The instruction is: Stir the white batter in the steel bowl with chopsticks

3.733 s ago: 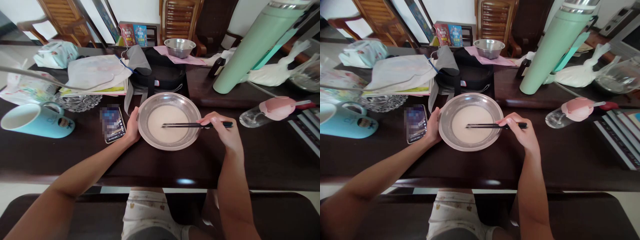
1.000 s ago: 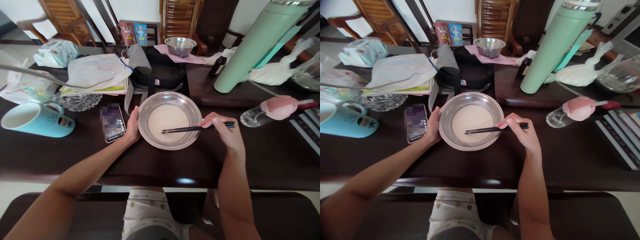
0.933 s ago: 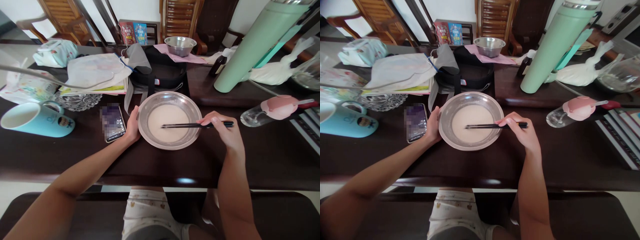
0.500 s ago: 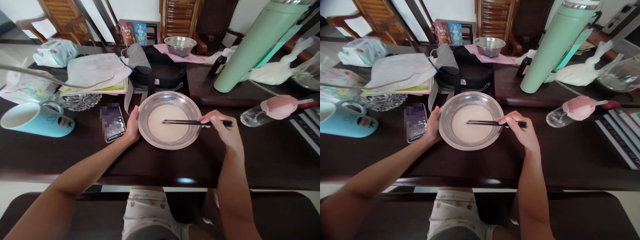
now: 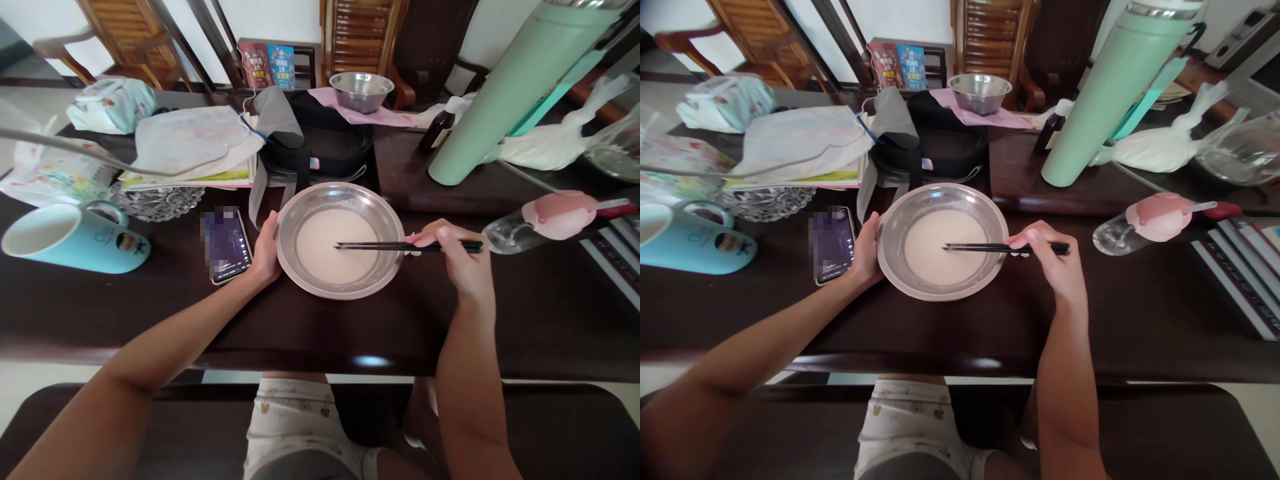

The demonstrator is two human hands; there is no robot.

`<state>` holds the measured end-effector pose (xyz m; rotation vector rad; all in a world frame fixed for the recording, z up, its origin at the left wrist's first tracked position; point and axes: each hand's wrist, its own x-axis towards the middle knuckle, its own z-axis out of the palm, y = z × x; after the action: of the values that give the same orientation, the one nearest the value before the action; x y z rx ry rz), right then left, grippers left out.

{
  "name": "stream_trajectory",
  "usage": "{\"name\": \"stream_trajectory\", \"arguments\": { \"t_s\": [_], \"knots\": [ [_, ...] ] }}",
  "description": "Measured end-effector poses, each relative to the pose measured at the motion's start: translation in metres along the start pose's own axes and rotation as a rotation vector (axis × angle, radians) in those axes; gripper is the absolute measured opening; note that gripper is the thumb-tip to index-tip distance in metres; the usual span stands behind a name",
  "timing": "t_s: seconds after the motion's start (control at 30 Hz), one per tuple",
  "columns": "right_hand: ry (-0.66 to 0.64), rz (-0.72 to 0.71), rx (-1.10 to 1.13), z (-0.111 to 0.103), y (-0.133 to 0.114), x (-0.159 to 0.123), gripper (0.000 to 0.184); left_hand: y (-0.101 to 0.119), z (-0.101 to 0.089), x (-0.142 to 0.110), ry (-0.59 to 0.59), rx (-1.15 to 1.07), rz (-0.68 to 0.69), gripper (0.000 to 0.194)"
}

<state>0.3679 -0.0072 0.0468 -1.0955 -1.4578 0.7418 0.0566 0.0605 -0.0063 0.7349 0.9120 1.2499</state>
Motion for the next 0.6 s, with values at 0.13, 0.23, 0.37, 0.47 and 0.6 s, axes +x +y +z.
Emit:
{"name": "stream_trajectory", "arguments": {
  "t_s": [0.13, 0.23, 0.37, 0.47, 0.6],
  "knots": [
    [-0.053, 0.007, 0.051, 0.0017, -0.0021, -0.0009, 0.037, 0.0003, -0.0007, -0.0001, 0.006, 0.001, -0.011, 0.047],
    [-0.127, 0.021, -0.013, 0.0044, -0.0029, -0.0004, 0.033, 0.0005, -0.0013, -0.0001, 0.011, 0.007, -0.011, 0.047],
    [-0.020, 0.010, -0.047, -0.0013, 0.0002, 0.0000, 0.032, 0.0007, -0.0007, -0.0003, -0.001, 0.011, -0.003, 0.048],
    [0.025, -0.004, 0.005, -0.0046, 0.0021, -0.0005, 0.038, 0.0005, -0.0003, -0.0004, -0.023, 0.013, -0.002, 0.050],
    [-0.090, -0.002, -0.039, 0.0004, 0.0018, -0.0002, 0.034, -0.0008, -0.0015, 0.0004, -0.021, 0.013, 0.002, 0.052]
  ]
}}
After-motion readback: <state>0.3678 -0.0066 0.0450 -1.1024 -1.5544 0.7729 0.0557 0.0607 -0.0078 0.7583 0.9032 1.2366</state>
